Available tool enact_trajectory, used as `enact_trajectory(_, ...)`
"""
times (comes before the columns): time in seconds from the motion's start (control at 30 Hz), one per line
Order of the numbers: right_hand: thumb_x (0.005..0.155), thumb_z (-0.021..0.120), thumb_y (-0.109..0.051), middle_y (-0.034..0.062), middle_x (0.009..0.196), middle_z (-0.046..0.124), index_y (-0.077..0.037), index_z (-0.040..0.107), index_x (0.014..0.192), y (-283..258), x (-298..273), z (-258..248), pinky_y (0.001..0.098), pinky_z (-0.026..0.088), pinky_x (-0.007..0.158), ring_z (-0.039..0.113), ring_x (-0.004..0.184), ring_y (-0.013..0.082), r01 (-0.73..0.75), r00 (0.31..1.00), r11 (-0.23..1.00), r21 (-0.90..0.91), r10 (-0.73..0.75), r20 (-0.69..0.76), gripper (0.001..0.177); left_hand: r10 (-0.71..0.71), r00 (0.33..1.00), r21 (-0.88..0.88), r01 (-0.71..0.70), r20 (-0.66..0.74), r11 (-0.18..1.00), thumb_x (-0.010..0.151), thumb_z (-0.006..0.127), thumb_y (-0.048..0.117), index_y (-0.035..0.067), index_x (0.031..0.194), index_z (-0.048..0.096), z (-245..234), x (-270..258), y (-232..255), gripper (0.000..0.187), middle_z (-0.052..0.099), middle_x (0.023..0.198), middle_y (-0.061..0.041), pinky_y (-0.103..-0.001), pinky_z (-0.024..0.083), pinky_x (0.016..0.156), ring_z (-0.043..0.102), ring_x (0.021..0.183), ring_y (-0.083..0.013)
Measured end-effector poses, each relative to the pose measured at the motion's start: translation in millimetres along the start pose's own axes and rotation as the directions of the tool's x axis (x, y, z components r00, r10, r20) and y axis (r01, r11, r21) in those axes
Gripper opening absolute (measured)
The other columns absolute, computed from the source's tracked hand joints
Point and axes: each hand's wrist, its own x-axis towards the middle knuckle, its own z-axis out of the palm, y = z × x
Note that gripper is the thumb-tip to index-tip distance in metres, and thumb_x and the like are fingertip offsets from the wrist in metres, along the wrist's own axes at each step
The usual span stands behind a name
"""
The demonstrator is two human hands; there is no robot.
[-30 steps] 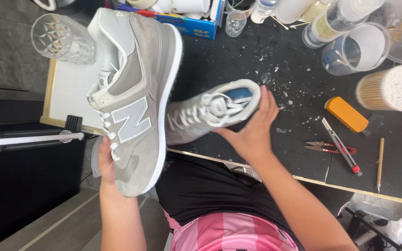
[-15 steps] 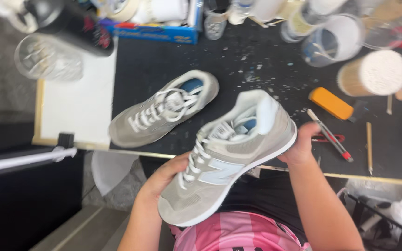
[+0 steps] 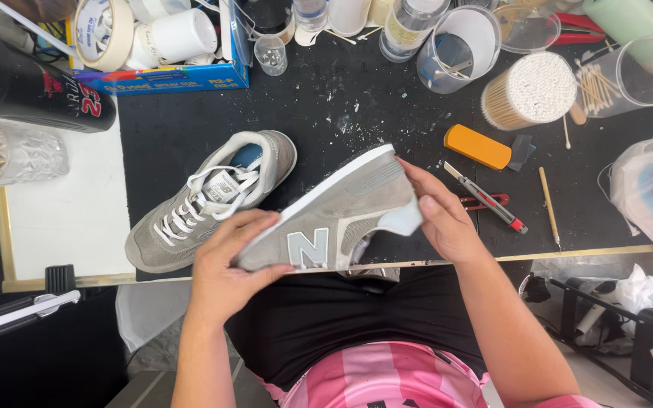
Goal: The person uses a small metal tool to scrape and clean the surface of a grey New Balance sneaker. They work on the heel and side panels, removing debris and smoothing the material. The person rotates the shoe to access different areas and occasionally wipes the surface with their fingers.
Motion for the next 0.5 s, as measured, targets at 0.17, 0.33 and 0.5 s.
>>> enact_trajectory(0.17, 0.104, 0.055, -0.013, 0.0173, 0.163, 0.042, 0.001, 0.033, 0.159, 0, 6, 9, 0.0398, 0.031, 0.123, 0.039, 0.152, 0.0254, -0.061, 0.997, 0.971, -0.231, 0.051, -0.049, 0.061, 0.14, 0.987, 0.31, -0.111, -0.074, 0.944, 0.064, 0.092, 0.028, 0.016, 0.121, 0.075, -6, 9, 2, 0.06, 0.073, 0.122, -0.001, -0.033, 0.059, 0.085, 0.073, 0.105, -0.0205)
enact_trajectory(0.33, 0.098, 0.065, -0.008, 0.0117, 0.15, 0.059, -0.005, 0.059, 0.141, -15, -6, 10, 0.036, 0.051, 0.108, 0.06, 0.13, 0.0207, -0.014, 0.991, 0.882, -0.471, -0.049, -0.121, 0.044, 0.227, 0.97, 0.416, -0.173, -0.085, 0.893, 0.069, 0.09, 0.03, 0.017, 0.124, 0.074, -2, 19, 3, 0.058, 0.072, 0.126, 0.001, -0.034, 0.058, 0.087, 0.072, 0.109, -0.0216)
enact_trajectory(0.5, 0.092, 0.078, -0.006, 0.0094, 0.119, 0.07, -0.006, 0.071, 0.113, -38, -30, -12, 0.0352, 0.052, 0.099, 0.064, 0.112, 0.0229, -0.13, 0.874, 0.273, -0.953, -0.423, -0.241, 0.023, 0.14, 0.99, 0.437, -0.113, -0.03, 0.892, 0.066, 0.09, 0.036, 0.014, 0.125, 0.068, -4, 20, 22, 0.066, 0.07, 0.127, -0.004, -0.038, 0.056, 0.088, 0.069, 0.113, -0.0257)
